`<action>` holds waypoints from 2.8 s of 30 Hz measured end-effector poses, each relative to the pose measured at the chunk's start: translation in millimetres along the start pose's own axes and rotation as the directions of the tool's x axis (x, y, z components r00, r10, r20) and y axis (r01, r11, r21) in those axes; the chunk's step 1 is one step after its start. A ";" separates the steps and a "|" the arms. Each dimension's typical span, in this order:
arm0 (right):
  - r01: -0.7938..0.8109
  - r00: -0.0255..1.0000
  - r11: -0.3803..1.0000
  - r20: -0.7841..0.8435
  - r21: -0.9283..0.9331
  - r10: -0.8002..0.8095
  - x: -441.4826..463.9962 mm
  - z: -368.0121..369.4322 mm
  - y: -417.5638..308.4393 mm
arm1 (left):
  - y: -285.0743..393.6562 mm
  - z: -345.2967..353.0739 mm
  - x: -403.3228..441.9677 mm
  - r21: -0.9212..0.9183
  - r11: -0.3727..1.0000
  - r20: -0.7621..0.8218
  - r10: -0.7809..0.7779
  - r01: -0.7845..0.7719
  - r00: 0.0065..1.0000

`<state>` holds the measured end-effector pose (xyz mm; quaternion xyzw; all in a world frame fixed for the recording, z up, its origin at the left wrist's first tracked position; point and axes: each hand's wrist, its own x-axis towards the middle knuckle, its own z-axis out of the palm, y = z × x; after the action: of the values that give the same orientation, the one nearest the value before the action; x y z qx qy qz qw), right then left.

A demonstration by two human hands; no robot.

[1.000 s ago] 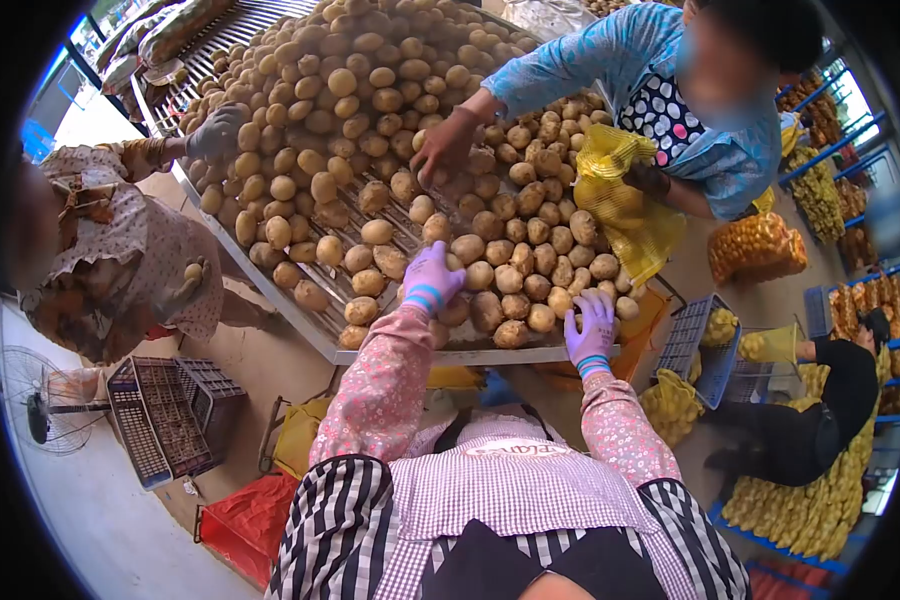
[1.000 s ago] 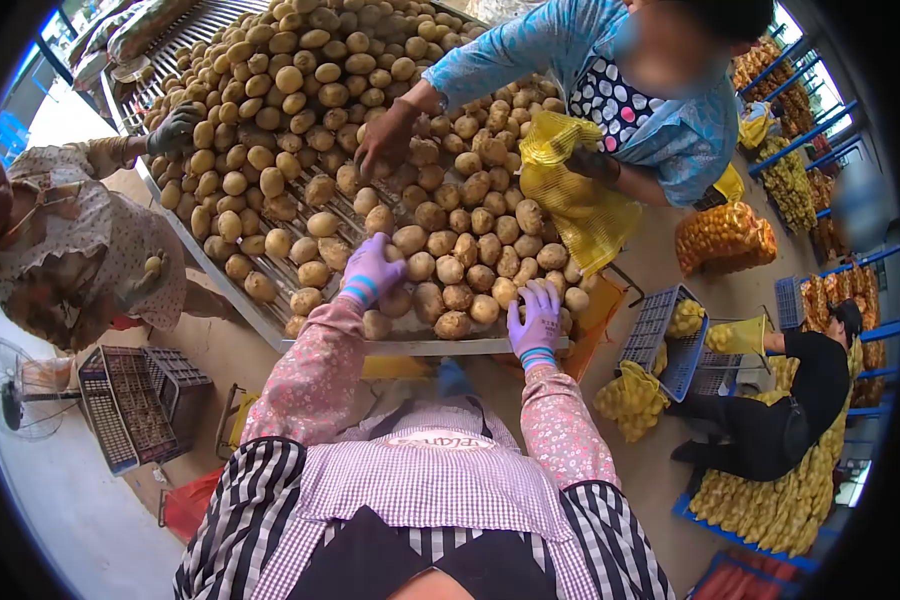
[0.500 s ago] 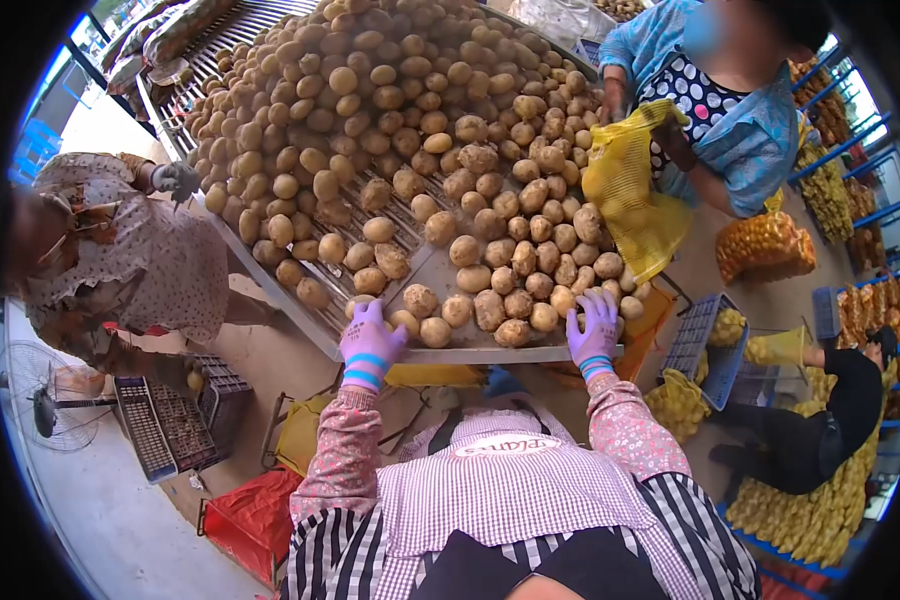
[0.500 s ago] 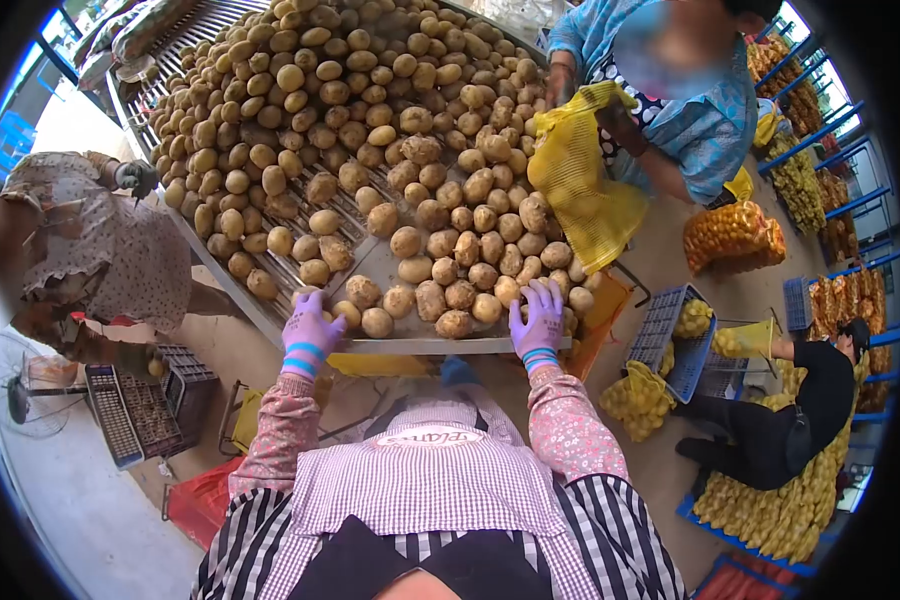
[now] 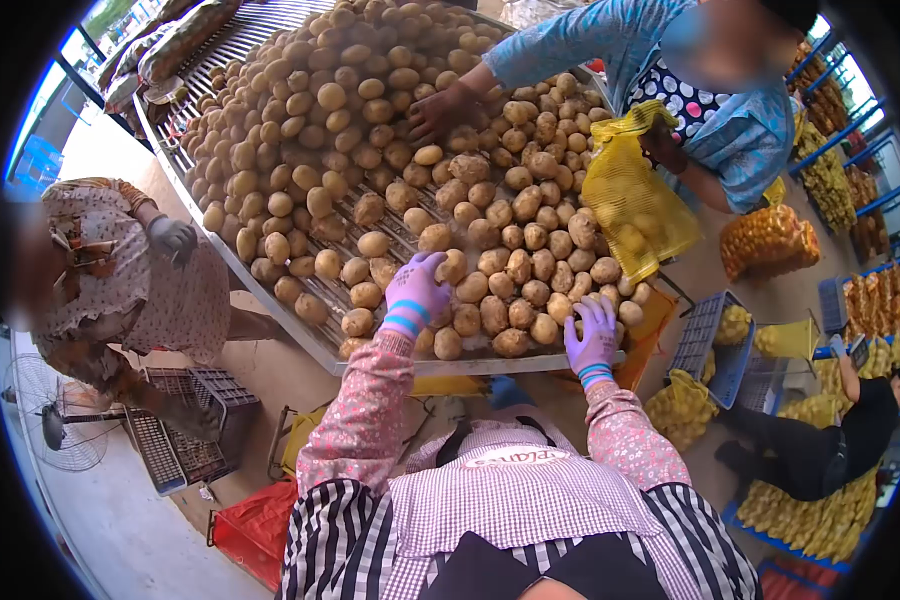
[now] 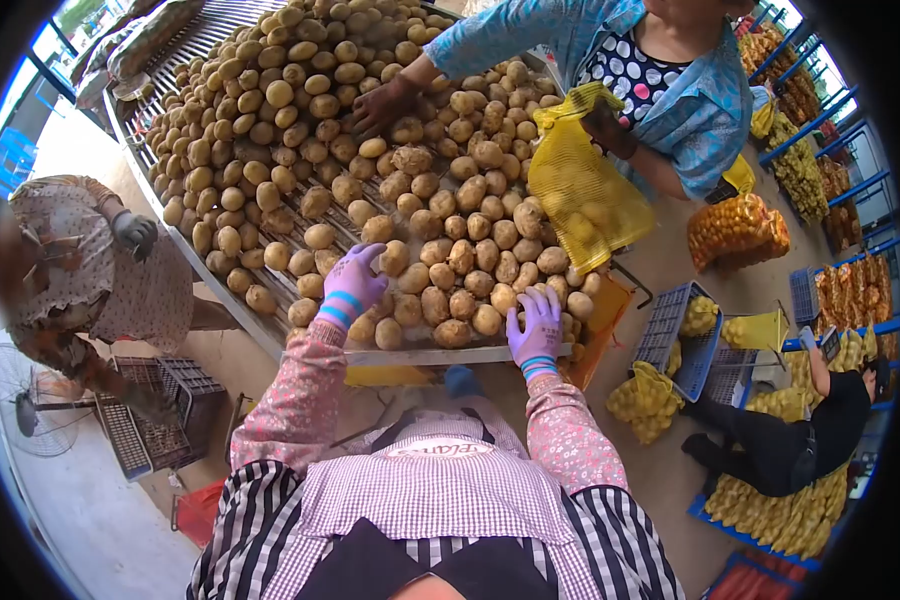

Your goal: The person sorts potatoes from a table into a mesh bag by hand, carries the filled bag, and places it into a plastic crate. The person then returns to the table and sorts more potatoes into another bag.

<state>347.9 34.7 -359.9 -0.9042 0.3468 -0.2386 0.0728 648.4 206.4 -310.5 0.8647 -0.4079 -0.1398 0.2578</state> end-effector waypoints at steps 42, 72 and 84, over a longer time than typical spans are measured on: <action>0.542 0.676 0.787 0.404 0.293 -0.616 18.5 73.1 -215.7 | -99.0 15.3 -227.4 -0.702 -0.711 0.190 -0.149 0.029 0.971; 0.288 0.601 0.781 0.531 0.554 -0.598 258.5 48.8 -44.7 | -5.4 46.0 -121.1 -0.601 -0.799 0.323 -0.215 0.024 0.922; 0.417 0.552 0.711 0.463 0.567 -0.693 299.1 54.7 -120.0 | -5.3 57.5 -134.5 -0.616 -0.785 0.294 -0.308 -0.067 0.905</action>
<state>638.4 -75.3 -258.2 -0.9557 -0.0678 0.0147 0.2860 541.3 294.7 -357.0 0.1241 0.1956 -0.3828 0.8943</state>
